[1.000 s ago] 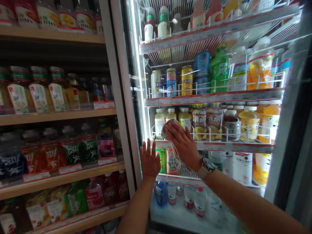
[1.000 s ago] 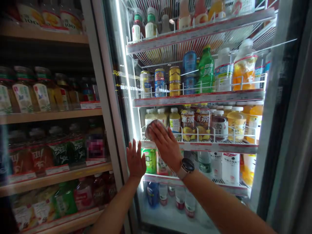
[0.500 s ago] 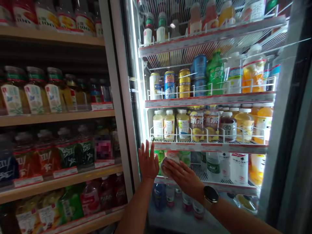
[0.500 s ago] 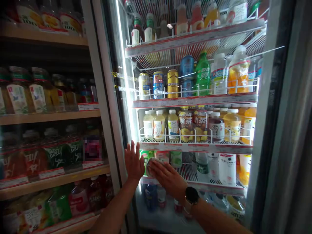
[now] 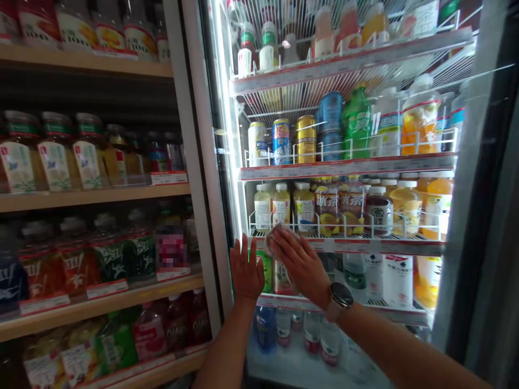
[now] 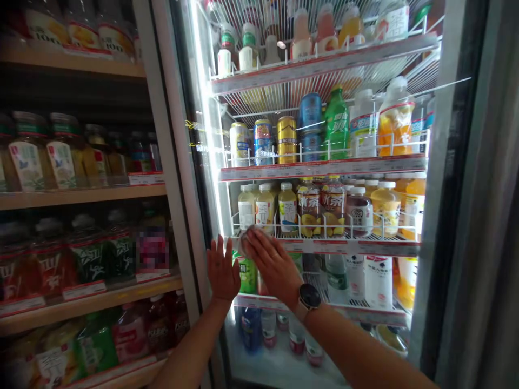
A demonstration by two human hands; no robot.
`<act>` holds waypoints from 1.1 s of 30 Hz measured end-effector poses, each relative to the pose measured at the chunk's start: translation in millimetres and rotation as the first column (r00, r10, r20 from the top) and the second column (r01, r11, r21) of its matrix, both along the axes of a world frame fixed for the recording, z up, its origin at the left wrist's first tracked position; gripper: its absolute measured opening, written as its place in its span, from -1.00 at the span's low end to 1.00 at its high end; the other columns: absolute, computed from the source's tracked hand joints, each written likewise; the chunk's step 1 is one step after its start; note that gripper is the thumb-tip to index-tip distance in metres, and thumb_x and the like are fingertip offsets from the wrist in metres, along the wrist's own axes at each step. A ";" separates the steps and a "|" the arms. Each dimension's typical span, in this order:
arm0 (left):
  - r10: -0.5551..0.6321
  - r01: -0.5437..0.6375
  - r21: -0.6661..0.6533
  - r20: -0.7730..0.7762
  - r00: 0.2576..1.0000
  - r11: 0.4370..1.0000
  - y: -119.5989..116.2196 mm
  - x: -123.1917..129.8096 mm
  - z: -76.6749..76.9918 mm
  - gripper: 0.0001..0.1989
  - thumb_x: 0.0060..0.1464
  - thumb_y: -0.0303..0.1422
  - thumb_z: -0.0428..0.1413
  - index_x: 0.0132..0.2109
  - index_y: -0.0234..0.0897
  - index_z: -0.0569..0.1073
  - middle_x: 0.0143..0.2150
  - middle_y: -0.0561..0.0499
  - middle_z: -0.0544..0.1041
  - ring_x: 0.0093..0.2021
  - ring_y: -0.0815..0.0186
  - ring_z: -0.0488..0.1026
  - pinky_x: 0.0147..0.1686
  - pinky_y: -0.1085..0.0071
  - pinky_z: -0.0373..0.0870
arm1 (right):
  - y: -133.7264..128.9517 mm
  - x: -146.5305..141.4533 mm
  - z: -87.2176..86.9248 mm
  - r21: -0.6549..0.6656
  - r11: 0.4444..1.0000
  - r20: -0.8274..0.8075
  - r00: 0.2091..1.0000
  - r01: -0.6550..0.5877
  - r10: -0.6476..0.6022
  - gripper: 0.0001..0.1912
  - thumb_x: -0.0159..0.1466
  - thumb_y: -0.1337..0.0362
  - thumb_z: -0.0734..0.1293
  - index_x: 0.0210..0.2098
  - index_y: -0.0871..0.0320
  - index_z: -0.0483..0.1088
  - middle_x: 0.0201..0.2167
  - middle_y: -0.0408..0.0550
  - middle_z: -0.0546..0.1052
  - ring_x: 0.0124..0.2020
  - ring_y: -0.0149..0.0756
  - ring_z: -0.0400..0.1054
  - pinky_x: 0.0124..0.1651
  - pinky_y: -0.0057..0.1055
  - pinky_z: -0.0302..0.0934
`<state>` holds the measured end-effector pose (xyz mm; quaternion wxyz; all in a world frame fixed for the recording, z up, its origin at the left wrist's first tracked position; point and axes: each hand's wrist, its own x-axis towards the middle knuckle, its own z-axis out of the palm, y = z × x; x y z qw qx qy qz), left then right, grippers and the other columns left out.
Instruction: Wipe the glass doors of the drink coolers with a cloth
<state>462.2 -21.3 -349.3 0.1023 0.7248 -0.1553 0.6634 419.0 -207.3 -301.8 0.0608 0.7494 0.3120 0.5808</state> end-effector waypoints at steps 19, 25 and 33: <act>-0.018 0.018 -0.009 -0.001 1.000 1.000 -0.3 -1.0 1.0 -0.39 0.34 -0.36 -0.10 0.45 -0.19 -0.07 0.49 -0.12 -0.07 0.48 0.12 -0.19 0.42 0.05 -0.15 | 3.0 2.9 37.6 0.069 0.998 0.016 1.000 -0.008 0.007 -0.34 0.30 0.52 0.15 0.38 0.18 0.10 0.41 -0.05 0.15 0.48 -0.28 -0.27 0.48 -0.11 -0.32; -0.023 0.023 -0.005 0.015 1.000 1.000 -0.3 -0.6 2.2 -0.41 0.35 -0.34 -0.11 0.45 -0.18 -0.07 0.48 -0.12 -0.04 0.48 0.12 -0.18 0.41 0.03 -0.13 | 6.2 2.1 19.8 0.020 1.000 0.019 1.000 -0.006 0.005 -0.37 0.30 0.48 0.16 0.36 0.26 0.12 0.41 0.00 0.14 0.48 -0.22 -0.29 0.46 -0.13 -0.29; -0.057 0.057 -0.023 0.004 0.998 0.998 -0.1 1.3 1.0 -0.42 0.34 -0.34 -0.10 0.44 -0.17 -0.04 0.47 -0.12 -0.01 0.48 0.12 -0.15 0.41 0.02 -0.10 | -4.1 -5.5 -81.2 -0.148 0.989 -0.036 0.999 -0.009 0.004 -0.32 0.20 0.50 0.18 0.33 0.24 0.19 0.43 -0.04 0.08 0.44 -0.19 -0.11 0.35 -0.19 0.06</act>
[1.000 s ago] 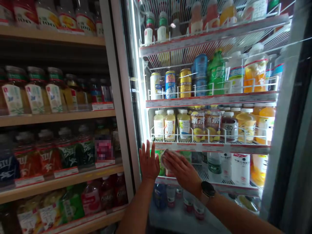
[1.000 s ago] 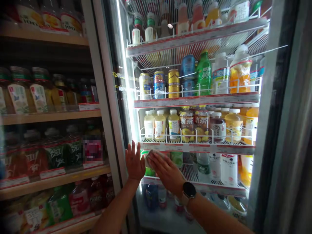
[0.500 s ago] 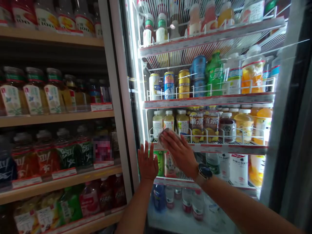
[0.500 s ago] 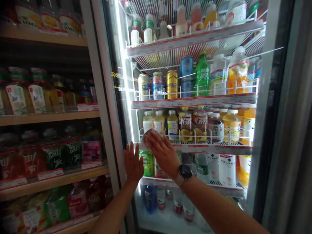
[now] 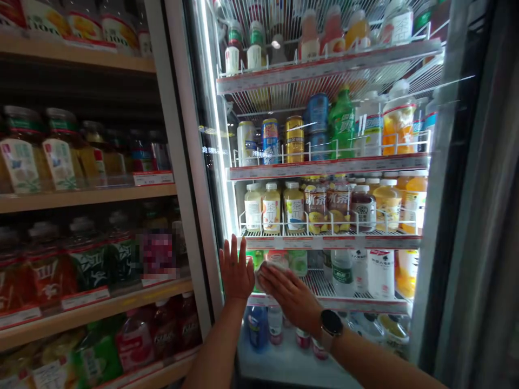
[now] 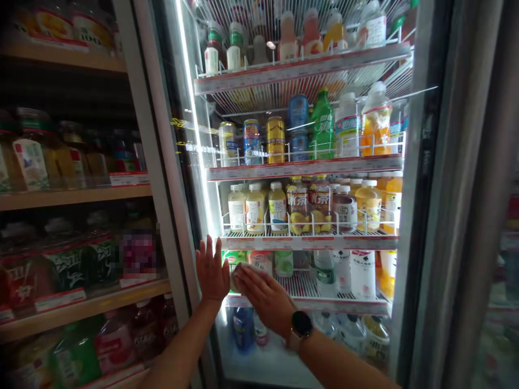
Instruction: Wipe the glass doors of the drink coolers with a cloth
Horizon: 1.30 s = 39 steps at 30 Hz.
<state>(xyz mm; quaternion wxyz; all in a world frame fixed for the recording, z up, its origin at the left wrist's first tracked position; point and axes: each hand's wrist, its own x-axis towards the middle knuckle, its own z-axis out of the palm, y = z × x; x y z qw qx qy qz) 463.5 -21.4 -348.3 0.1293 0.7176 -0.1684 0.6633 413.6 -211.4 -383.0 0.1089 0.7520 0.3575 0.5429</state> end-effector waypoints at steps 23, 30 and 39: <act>0.014 -0.014 0.019 0.010 1.000 1.000 -0.2 -1.2 1.0 -0.41 0.35 -0.35 -0.13 0.45 -0.19 -0.08 0.49 -0.11 -0.08 0.48 0.12 -0.19 0.42 0.02 -0.15 | 14.5 4.9 42.4 0.081 0.997 0.042 0.999 0.019 -0.023 -0.41 0.35 0.35 0.19 0.36 0.27 0.13 0.42 -0.01 0.10 0.46 -0.17 -0.18 0.43 -0.15 -0.12; 0.031 -0.031 0.025 0.027 0.999 0.999 -0.6 -1.3 1.7 -0.38 0.33 -0.39 -0.10 0.45 -0.19 -0.09 0.49 -0.10 -0.09 0.48 0.14 -0.19 0.42 0.05 -0.14 | 7.7 2.1 -18.7 0.024 1.000 0.026 0.999 0.020 -0.021 -0.32 0.22 0.53 0.14 0.34 0.23 0.17 0.44 -0.09 0.07 0.45 -0.22 -0.15 0.37 -0.19 0.01; 0.026 -0.026 0.020 0.012 1.000 0.999 -2.1 -2.1 1.6 -0.42 0.36 -0.33 -0.15 0.45 -0.20 -0.08 0.49 -0.08 -0.11 0.49 0.16 -0.22 0.42 0.07 -0.15 | 7.6 6.9 89.9 0.172 0.984 0.043 0.998 0.037 -0.045 -0.39 0.32 0.49 0.16 0.36 0.22 0.13 0.40 -0.08 0.16 0.48 -0.27 -0.30 0.48 -0.16 -0.35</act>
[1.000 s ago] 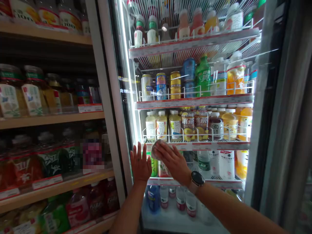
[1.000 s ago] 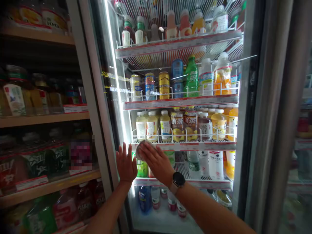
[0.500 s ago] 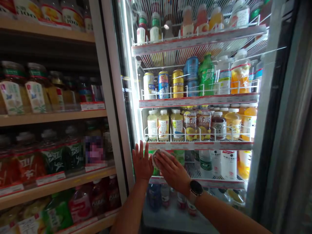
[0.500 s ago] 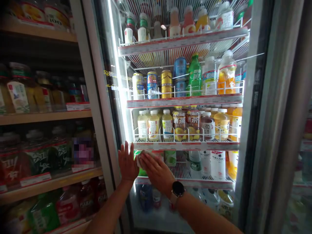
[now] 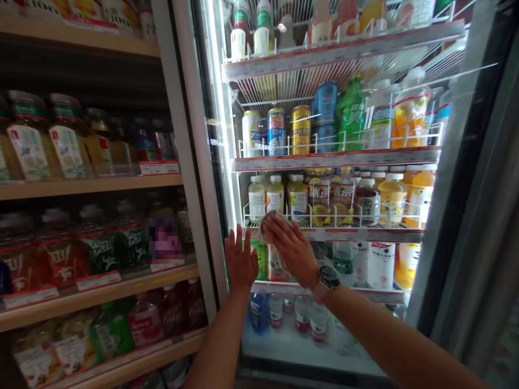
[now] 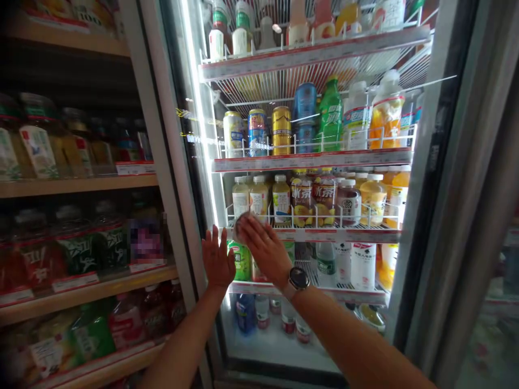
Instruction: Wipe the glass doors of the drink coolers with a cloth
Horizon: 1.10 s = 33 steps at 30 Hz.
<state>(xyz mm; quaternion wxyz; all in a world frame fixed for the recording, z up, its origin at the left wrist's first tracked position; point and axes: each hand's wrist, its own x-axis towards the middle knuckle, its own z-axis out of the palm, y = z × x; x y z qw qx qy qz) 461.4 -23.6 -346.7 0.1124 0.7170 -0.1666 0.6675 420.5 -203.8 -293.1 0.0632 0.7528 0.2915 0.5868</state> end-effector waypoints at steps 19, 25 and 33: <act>0.017 -0.017 0.009 0.004 1.000 1.000 1.0 0.8 -2.4 -0.39 0.34 -0.36 -0.13 0.45 -0.19 -0.10 0.49 -0.09 -0.08 0.48 0.13 -0.18 0.41 0.02 -0.09 | 5.7 -3.8 -105.7 -0.108 0.993 -0.044 0.998 -0.051 0.046 -0.38 0.28 0.51 0.15 0.33 0.18 0.20 0.40 -0.08 0.18 0.44 -0.26 -0.09 0.37 -0.20 -0.02; -0.008 0.008 -0.005 -0.054 0.999 1.000 1.8 1.7 -4.3 -0.40 0.35 -0.29 -0.14 0.45 -0.19 -0.09 0.48 -0.12 -0.04 0.48 0.09 -0.18 0.41 -0.02 -0.07 | 6.8 2.7 0.5 0.083 0.996 -0.028 0.999 -0.032 0.035 -0.31 0.32 0.49 0.14 0.42 0.16 -0.01 0.39 -0.06 0.19 0.47 -0.26 -0.21 0.45 -0.14 -0.21; -0.007 0.007 -0.007 -0.050 0.999 1.000 1.0 -0.9 -3.7 -0.41 0.35 -0.31 -0.14 0.45 -0.19 -0.08 0.48 -0.12 -0.04 0.48 0.10 -0.18 0.41 -0.01 -0.10 | 10.8 3.6 -1.1 0.087 0.996 0.019 1.000 -0.018 0.016 -0.35 0.34 0.46 0.14 0.41 0.19 0.03 0.38 -0.03 0.20 0.46 -0.24 -0.18 0.46 -0.14 -0.28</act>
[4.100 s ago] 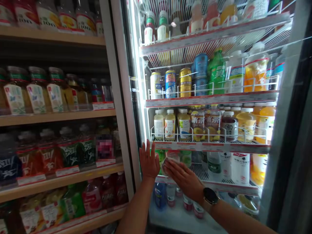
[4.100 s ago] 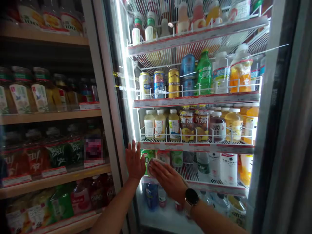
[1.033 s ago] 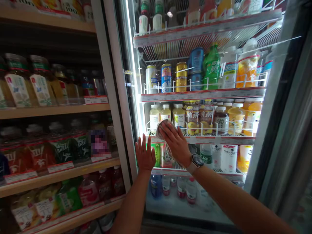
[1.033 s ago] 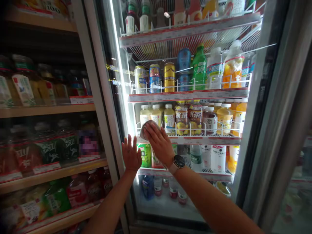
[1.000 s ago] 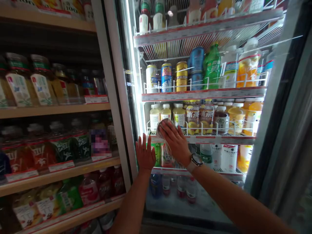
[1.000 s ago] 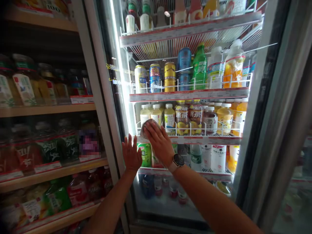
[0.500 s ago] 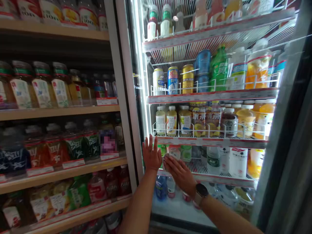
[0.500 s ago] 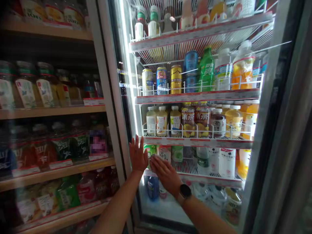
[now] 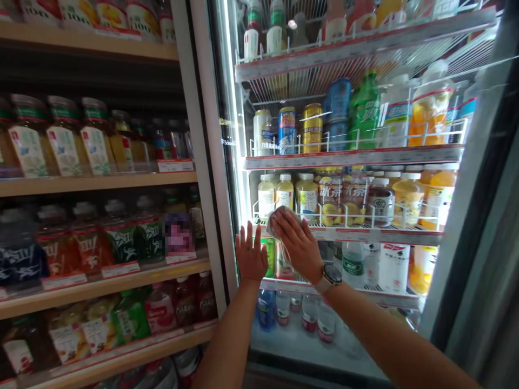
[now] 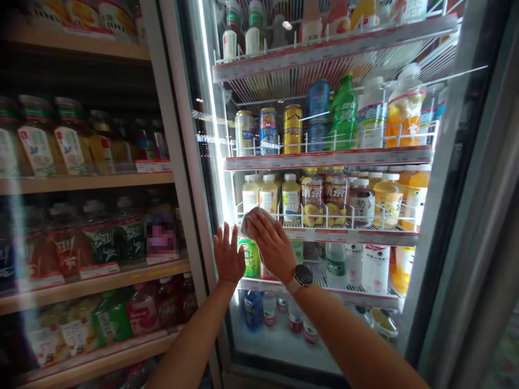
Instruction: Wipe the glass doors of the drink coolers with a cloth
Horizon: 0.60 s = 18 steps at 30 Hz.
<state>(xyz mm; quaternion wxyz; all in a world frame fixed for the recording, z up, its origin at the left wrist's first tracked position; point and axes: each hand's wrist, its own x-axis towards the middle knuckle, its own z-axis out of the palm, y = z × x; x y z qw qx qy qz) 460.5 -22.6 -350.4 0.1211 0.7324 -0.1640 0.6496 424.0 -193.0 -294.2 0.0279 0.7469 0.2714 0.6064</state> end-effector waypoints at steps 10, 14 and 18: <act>-0.048 0.054 0.108 -0.058 0.997 0.993 10.8 -10.7 -5.2 -0.37 0.35 -0.32 -0.10 0.46 -0.17 -0.13 0.49 -0.16 -0.13 0.48 0.07 -0.23 0.38 -0.04 -0.02 | -3.6 -6.4 -67.1 -0.104 0.994 -0.007 1.000 0.026 -0.027 -0.40 0.32 0.40 0.19 0.35 0.19 0.17 0.36 -0.01 0.23 0.44 -0.21 -0.10 0.44 -0.14 -0.22; -0.014 0.067 0.312 -0.169 0.986 0.948 45.9 -36.4 -5.3 -0.37 0.34 -0.29 -0.09 0.45 -0.17 -0.11 0.48 -0.15 -0.02 0.47 0.10 -0.15 0.36 0.02 0.04 | -3.0 -6.5 -65.9 -0.112 0.993 -0.003 1.000 0.025 -0.026 -0.42 0.33 0.38 0.19 0.35 0.21 0.17 0.38 -0.01 0.21 0.45 -0.19 -0.12 0.43 -0.14 -0.19; 0.115 -0.050 0.390 -0.146 0.983 0.919 128.1 -49.3 4.6 -0.42 0.32 -0.33 -0.09 0.43 -0.13 0.01 0.40 -0.10 0.20 0.45 0.14 -0.01 0.37 0.04 0.01 | -3.3 -4.9 -67.7 -0.118 0.993 0.002 1.000 0.010 -0.010 -0.39 0.32 0.41 0.18 0.37 0.24 0.12 0.38 0.01 0.20 0.44 -0.18 -0.10 0.41 -0.13 -0.12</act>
